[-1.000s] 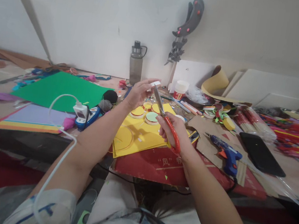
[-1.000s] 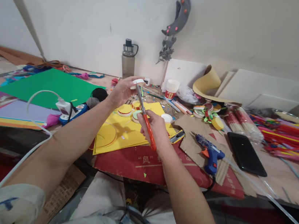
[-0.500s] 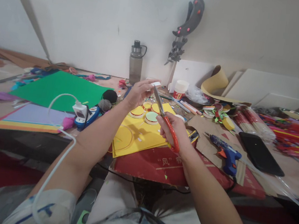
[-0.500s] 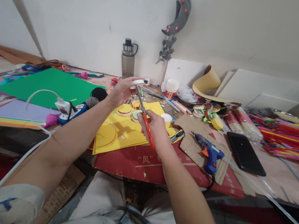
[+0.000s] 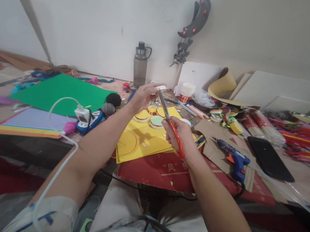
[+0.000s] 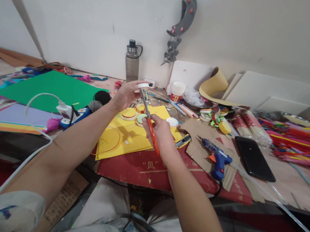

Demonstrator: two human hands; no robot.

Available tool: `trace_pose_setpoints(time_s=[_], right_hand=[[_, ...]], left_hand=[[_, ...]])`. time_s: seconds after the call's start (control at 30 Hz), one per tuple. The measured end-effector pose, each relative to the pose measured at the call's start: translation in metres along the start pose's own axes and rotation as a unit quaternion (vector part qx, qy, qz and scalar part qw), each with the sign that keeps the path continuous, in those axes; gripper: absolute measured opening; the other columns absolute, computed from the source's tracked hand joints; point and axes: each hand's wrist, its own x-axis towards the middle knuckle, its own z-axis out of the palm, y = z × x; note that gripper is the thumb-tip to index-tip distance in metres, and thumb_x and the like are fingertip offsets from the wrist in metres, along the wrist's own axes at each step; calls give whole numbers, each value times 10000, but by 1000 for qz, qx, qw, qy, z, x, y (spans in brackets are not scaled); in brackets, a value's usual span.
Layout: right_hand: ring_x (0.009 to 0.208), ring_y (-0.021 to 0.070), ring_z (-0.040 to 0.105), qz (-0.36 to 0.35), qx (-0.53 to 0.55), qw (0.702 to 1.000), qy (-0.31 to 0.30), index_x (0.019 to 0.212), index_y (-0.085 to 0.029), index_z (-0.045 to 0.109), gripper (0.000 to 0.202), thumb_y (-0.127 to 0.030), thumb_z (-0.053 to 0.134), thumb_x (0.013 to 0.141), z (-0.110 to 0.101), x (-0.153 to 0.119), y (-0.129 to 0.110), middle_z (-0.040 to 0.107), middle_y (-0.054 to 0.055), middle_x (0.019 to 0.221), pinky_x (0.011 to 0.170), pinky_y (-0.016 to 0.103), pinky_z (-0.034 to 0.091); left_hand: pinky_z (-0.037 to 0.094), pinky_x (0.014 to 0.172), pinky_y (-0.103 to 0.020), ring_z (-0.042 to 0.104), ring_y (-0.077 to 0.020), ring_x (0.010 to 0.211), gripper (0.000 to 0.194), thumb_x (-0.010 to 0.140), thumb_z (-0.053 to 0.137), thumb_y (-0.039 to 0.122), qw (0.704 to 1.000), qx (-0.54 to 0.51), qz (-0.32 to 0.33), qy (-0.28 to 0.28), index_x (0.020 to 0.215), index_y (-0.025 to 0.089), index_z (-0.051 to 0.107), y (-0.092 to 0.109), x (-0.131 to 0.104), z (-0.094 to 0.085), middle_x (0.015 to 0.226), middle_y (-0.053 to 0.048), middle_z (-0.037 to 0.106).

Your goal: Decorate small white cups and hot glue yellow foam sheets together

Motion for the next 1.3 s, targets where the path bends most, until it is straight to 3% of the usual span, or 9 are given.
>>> trace_pose_setpoints(time_s=[0.37,0.53,0.77,0.97,1.3], right_hand=[[502,113,447,-41,-13,999,16,871,-224,600,426,-644,661,834,3,2,6,471,-60,569,486,228,337],[526,90,348,-67,18,997,-24,899,-223,586,421,-623,701,832,5,2,6,434,-83,595,499,227,266],[513,92,457,-55,54,995,-71,859,-243,499,437,-652,649,887,1,-4,1,494,-76,619,503,216,355],[476,101,465,-37,59,997,-34,875,-228,564,473,-697,624,890,-4,-6,-6,494,-67,561,479,223,422],[443,95,452,-32,68,997,-30,871,-222,586,450,-666,652,874,-3,-5,-5,482,-78,520,452,215,413]], left_hand=[[474,671,-247,605,-130,771,387,742,785,413,1000,-8,-2,2,1048,179,817,-1,-1,-1,990,-78,768],[470,644,-263,645,-146,784,427,732,772,434,1000,-28,5,11,1071,176,788,1,0,-1,1005,-85,781],[493,672,-291,699,-195,883,452,803,687,498,999,-31,8,32,1104,169,762,1,-1,-5,1026,-102,784],[482,677,-276,664,-162,809,459,757,739,486,1000,-29,4,-3,1083,165,771,4,-3,-1,1055,-107,789],[474,653,-283,643,-148,759,419,784,724,487,1000,-21,8,1,1061,176,773,2,-2,-2,1042,-106,788]])
